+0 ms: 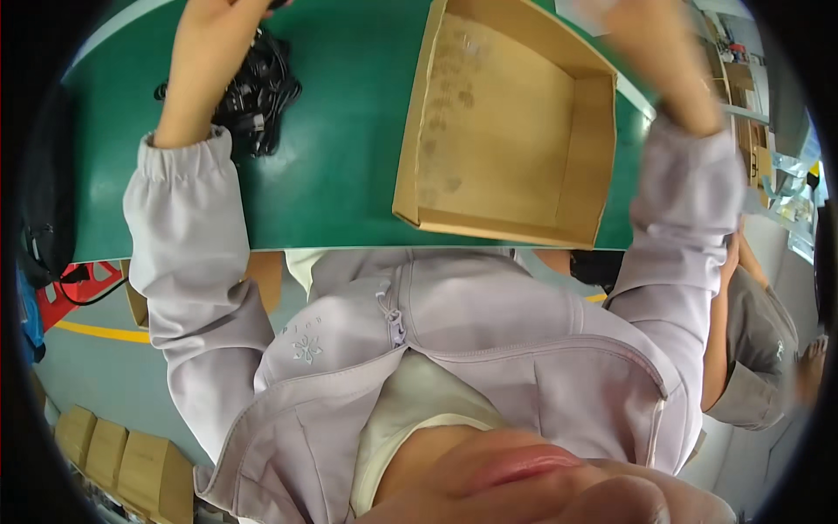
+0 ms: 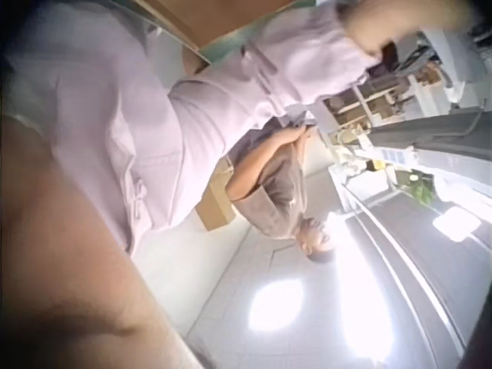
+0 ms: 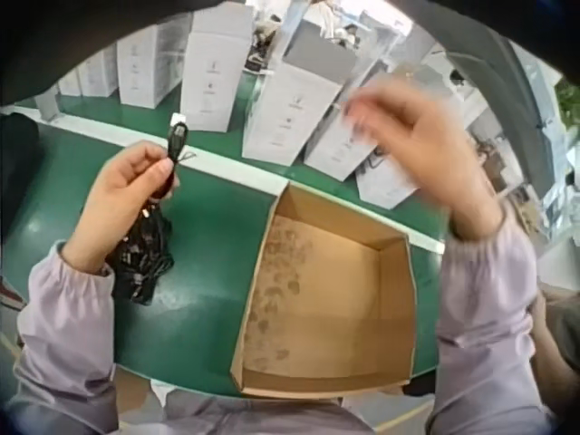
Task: Packaging electronic cables and components into small boxes at a manual assembly station.
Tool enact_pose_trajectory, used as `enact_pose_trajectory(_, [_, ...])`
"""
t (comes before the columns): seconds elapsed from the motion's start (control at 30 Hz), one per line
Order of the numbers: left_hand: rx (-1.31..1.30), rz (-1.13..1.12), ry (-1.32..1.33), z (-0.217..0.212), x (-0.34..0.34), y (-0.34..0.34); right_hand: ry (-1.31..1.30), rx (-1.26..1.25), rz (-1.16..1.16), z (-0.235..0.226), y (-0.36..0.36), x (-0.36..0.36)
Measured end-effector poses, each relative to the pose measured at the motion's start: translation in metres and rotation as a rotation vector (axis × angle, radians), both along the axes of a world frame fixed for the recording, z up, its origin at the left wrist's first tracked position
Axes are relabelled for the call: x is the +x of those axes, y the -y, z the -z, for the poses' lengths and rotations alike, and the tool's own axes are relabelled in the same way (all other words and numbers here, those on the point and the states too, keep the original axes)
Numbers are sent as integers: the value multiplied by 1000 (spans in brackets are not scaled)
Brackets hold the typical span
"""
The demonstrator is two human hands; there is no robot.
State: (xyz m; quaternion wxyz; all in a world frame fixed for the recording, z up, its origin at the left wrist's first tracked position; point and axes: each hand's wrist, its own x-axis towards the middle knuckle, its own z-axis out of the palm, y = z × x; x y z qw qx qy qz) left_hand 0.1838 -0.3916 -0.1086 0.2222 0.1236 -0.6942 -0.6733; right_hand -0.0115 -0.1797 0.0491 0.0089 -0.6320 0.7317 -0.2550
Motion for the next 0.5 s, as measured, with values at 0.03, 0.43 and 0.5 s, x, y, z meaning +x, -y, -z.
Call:
enact_pose_trajectory(0.03, [-23,-16,-30,1,-20,-12,-91,205,-1,22,-23,4])
enact_pose_trajectory(0.43, [138,6,-129,-20,-3,-50,335,293,253,77,-22,11])
enact_pose_trajectory(0.5, [143,-21,-182,-21,-4,-57,587,117,66,52,-1,31])
